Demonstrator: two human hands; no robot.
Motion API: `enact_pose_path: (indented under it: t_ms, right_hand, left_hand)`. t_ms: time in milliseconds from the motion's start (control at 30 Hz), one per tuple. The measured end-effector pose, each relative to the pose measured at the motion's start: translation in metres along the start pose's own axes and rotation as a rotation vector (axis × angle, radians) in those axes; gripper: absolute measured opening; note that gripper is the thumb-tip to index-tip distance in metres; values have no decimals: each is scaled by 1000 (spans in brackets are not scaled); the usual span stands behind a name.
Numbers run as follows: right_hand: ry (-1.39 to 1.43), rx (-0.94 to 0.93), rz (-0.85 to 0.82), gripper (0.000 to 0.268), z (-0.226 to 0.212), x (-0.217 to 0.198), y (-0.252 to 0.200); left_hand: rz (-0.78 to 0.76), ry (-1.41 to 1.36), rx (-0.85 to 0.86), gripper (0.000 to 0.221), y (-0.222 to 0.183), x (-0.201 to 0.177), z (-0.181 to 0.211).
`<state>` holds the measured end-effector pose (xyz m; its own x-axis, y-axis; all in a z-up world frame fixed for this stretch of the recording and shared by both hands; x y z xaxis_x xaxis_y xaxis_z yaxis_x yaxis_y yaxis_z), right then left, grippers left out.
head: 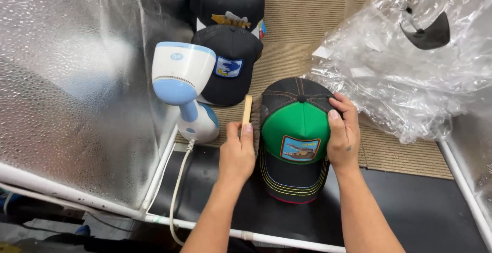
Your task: Steaming and brushing a trucker hat to shape it, followed by handling plastic packaging.
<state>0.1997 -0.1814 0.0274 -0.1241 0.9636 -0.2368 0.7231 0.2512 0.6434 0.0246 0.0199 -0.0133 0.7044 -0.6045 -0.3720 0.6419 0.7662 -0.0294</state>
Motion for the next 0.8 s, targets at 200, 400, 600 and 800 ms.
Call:
enact_pose_path:
  t_ms: [200,400,600,800]
  right_hand:
    - [-1,21,19,38,-1,-1,1]
    - [-13,30,4,39,3,1,1]
    - [8,15,8,38,-3,0,0]
    - [27,1,-11,35,9,0,4]
  left_hand:
    - [326,-57,419,42,-27,-30,45]
    - [557,88,647,41,-26,27,0]
    - [502,1,610,43,-54,4,26]
    - [-14,281,-109,52,41,34,-81]
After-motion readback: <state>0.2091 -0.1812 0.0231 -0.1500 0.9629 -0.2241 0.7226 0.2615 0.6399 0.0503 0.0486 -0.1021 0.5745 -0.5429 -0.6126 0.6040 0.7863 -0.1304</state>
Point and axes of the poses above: each hand's wrist, its own y-axis towards the middle knuckle, its own x-axis out of the palm, z = x × y, the point moved 8 cm from there along y, towards the middle knuckle, and after that the axes turned 3 degrees about -y, right-handed, at the moved point
